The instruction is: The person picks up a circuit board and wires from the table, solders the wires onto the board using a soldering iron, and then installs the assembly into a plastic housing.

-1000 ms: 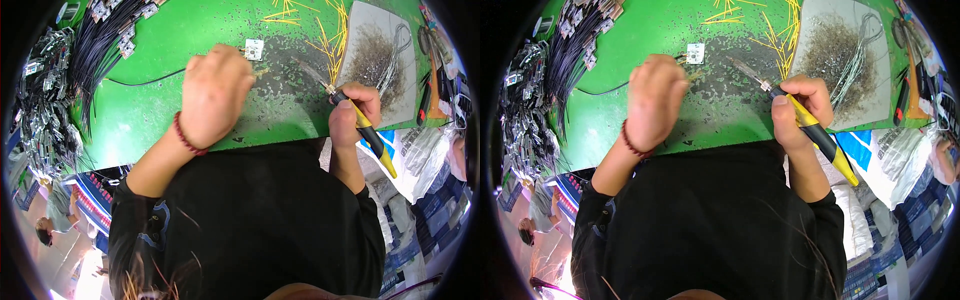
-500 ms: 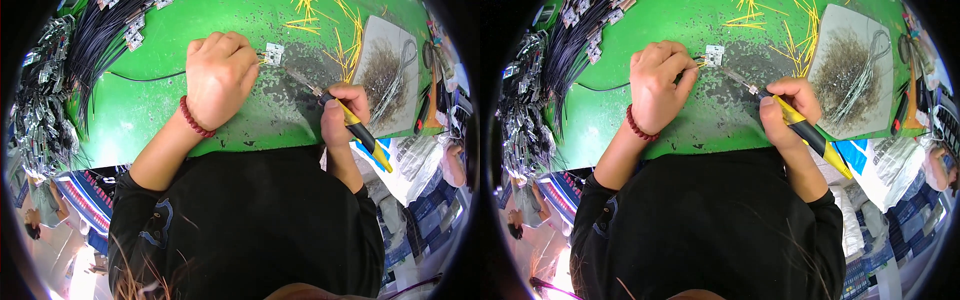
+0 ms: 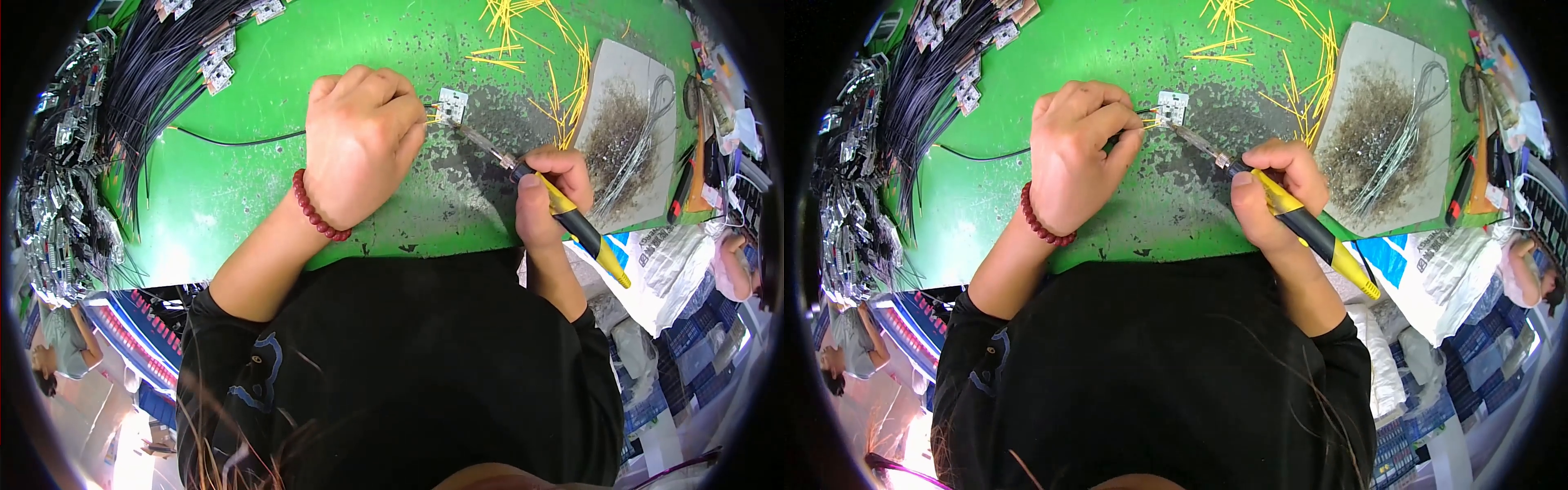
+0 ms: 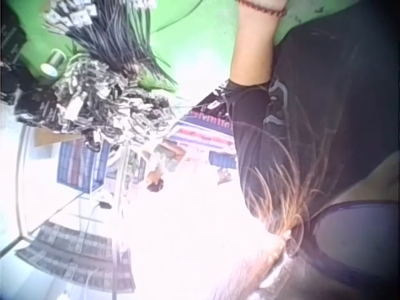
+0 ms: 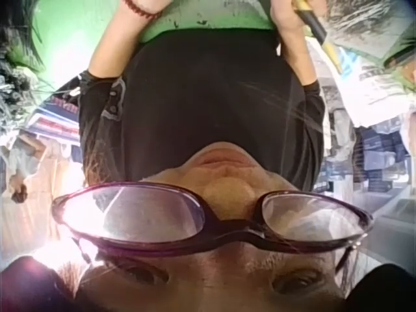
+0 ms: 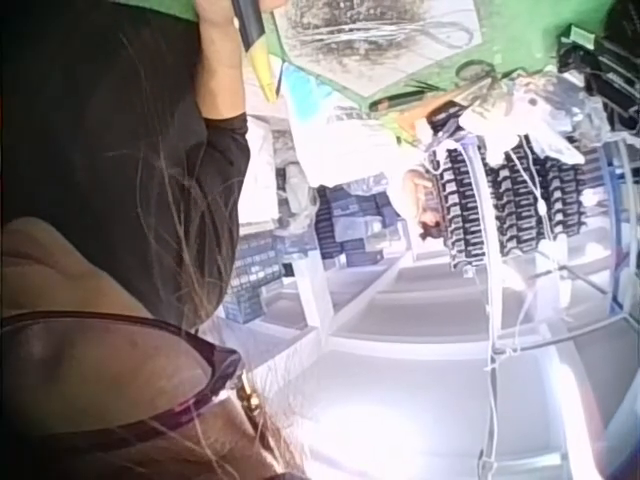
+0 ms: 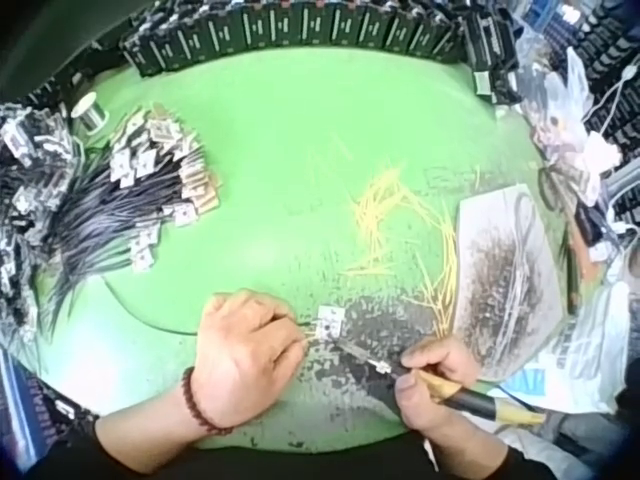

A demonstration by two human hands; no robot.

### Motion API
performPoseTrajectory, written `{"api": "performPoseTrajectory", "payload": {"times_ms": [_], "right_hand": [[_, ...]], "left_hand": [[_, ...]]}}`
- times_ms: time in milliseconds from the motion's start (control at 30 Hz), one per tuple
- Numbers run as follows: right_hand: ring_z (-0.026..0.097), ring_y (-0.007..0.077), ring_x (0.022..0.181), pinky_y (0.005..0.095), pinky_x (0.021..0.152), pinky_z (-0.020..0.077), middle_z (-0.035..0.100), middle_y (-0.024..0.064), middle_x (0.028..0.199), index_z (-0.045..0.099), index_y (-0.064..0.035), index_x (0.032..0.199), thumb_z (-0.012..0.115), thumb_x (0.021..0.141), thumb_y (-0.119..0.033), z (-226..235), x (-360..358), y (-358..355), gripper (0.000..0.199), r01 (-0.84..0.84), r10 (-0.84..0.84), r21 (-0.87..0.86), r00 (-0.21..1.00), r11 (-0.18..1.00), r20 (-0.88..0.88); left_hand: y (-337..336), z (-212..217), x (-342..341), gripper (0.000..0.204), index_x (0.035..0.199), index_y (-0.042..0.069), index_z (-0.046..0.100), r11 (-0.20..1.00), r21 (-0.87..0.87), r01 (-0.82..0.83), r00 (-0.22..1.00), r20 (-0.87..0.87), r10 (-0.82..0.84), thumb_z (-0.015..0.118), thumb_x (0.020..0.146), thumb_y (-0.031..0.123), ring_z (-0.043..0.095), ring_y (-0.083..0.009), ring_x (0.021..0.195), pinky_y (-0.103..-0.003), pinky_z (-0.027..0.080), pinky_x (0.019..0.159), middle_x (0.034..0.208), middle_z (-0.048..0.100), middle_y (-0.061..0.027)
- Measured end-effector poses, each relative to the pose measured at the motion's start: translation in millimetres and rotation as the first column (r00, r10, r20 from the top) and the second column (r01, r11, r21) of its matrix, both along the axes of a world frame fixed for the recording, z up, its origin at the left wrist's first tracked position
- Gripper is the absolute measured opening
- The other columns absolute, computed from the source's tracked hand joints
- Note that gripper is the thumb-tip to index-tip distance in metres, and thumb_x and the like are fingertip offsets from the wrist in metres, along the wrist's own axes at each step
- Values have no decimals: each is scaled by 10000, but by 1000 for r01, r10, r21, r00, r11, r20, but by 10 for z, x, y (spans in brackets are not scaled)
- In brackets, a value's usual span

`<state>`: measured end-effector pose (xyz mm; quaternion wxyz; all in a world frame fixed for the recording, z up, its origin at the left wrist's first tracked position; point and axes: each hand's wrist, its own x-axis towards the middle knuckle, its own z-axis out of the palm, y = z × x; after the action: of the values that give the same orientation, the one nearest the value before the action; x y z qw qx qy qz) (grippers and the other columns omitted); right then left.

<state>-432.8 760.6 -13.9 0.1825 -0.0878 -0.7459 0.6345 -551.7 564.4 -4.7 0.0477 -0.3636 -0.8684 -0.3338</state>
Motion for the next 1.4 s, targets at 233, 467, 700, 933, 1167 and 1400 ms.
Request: {"api": "performPoseTrajectory", "payload": {"times_ms": [233, 467, 700, 933, 1167, 1400], "right_hand": [[458, 55, 624, 214, 555, 367, 582, 41, 784, 558, -22, 880, 699, 796, -143, -23, -33, -9, 204, -16, 18, 35, 999, 999, -35], [492, 80, 665, 227, 581, 389, 587, 77, 818, 539, -9, 922, 691, 816, -138, -19, -20, -4, 226, -42, 47, 69, 995, 997, -84], [538, 94, 603, 207, 529, 430, 585, 62, 793, 476, -36, 1076, 666, 855, -120, 182, -82, -2, 303, 48, -48, 7, 998, 999, 46], [673, 204, 749, 288, 647, 508, 690, 135, 994, 582, -56, 1216, 688, 825, -4, 96, -364, 45, 408, -73, 121, 388, 988, 919, -99], [632, 321, 833, 452, 821, 493, 667, 125, 920, 621, -91, 1132, 680, 776, -45, 272, -646, -151, 365, -263, 538, 795, 838, 546, -92], [635, 311, 785, 428, 758, 495, 662, 104, 838, 621, -89, 1085, 694, 752, -77, 185, -562, -421, 341, -398, 618, 742, 786, 539, -27]], "left_hand": [[8, 9, -15, 101, 705, 102, 634, 1000, 6, 0, 1000, -7, 0, 717, 672, 56, 583, -192, 796, -345, 390, 706, 856, 632, 3], [15, -19, -4, 94, 687, 103, 621, 1000, 19, -1, 1000, -12, 2, 705, 670, 63, 576, -194, 777, -351, 385, 692, 819, 614, 5], [30, 49, -16, 74, 680, 108, 627, 999, 33, 2, 999, -39, -1, 694, 676, 78, 576, -194, 780, -364, 397, 707, 805, 613, 1], [-364, 139, -90, 202, 854, 64, 662, 997, -55, -56, 997, 51, 59, 724, 662, 72, 598, -289, 906, -398, 456, 817, 929, 641, -92], [-583, 33, -83, 122, 779, 77, 531, 979, -205, -19, 982, -186, -20, 611, 737, 159, 561, -252, 801, -380, 467, 691, 811, 527, -84], [-1136, 132, 74, 149, 781, 74, 547, 964, -266, -1, 999, 32, 10, 633, 762, 195, 596, -275, 753, -392, 485, 669, 821, 544, -93]]}}
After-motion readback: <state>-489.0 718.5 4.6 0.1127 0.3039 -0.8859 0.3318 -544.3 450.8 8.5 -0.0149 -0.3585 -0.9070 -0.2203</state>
